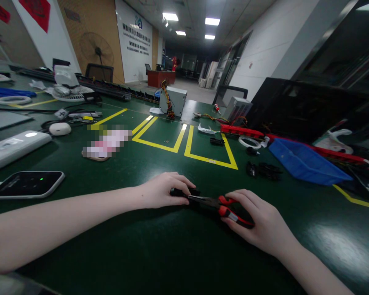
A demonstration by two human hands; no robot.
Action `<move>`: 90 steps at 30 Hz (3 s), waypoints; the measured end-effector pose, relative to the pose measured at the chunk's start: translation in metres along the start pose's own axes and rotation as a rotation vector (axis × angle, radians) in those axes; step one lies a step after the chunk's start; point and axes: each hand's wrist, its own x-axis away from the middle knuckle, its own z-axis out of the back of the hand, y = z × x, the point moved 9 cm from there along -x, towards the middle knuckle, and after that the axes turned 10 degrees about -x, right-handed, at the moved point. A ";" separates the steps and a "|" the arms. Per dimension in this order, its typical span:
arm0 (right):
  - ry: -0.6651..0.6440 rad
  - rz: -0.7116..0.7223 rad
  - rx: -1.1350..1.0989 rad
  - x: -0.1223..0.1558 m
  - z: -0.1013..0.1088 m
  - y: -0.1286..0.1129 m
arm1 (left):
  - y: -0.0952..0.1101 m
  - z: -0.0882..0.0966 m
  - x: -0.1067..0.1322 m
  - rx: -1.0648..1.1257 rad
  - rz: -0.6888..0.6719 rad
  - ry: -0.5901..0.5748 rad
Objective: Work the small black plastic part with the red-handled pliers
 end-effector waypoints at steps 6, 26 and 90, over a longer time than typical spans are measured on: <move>0.034 0.029 0.025 0.000 0.004 0.000 | -0.001 -0.001 0.000 -0.011 -0.006 -0.003; -0.073 0.032 0.167 -0.004 0.000 -0.005 | -0.001 -0.002 0.000 -0.026 -0.040 -0.011; 0.320 0.151 0.359 -0.068 0.030 -0.077 | 0.038 0.015 0.003 0.630 0.021 0.301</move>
